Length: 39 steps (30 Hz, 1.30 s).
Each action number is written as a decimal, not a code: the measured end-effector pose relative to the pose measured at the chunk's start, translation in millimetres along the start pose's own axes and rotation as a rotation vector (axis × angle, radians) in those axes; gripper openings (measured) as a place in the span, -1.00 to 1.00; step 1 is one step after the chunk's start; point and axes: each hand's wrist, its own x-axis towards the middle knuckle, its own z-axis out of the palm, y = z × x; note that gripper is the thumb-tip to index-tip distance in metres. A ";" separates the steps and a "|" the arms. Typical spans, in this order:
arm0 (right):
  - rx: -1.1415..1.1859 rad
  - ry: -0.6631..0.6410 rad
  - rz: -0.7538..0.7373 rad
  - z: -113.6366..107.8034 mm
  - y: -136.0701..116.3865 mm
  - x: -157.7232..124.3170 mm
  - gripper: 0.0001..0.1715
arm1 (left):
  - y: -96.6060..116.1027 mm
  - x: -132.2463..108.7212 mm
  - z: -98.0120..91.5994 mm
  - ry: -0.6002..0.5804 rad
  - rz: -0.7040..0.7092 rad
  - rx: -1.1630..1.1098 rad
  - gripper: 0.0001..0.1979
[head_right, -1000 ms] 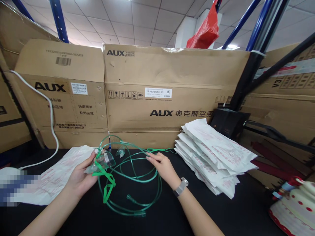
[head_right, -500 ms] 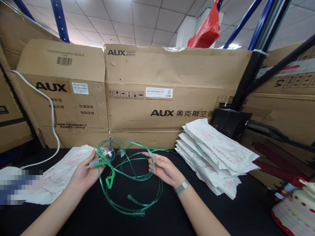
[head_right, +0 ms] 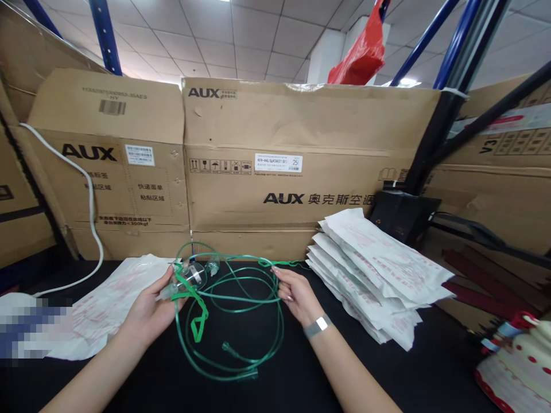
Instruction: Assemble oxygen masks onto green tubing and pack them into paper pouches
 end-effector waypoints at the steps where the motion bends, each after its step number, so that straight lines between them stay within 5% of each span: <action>1: -0.001 0.023 -0.009 -0.9 0.3 0.0 -0.82 | -0.8 -0.4 0.1 0.005 -0.001 0.007 -0.79; 17: 0.021 0.220 -0.222 -24.4 -7.1 10.4 -0.77 | 4.5 0.3 3.0 0.005 0.025 0.036 -0.78; 28: -0.384 -0.061 -0.075 14.8 8.9 -5.6 -0.64 | 5.0 -6.2 -2.0 -0.125 -0.158 0.152 -0.78; 34: -0.222 -0.147 -0.058 20.2 10.4 -9.1 -0.59 | 2.7 -22.1 -4.9 -0.410 -0.334 0.103 -0.80; 39: -0.100 -0.203 0.004 26.2 20.1 -12.8 -0.54 | 0.1 -30.0 -8.9 -0.496 -0.384 0.065 -0.59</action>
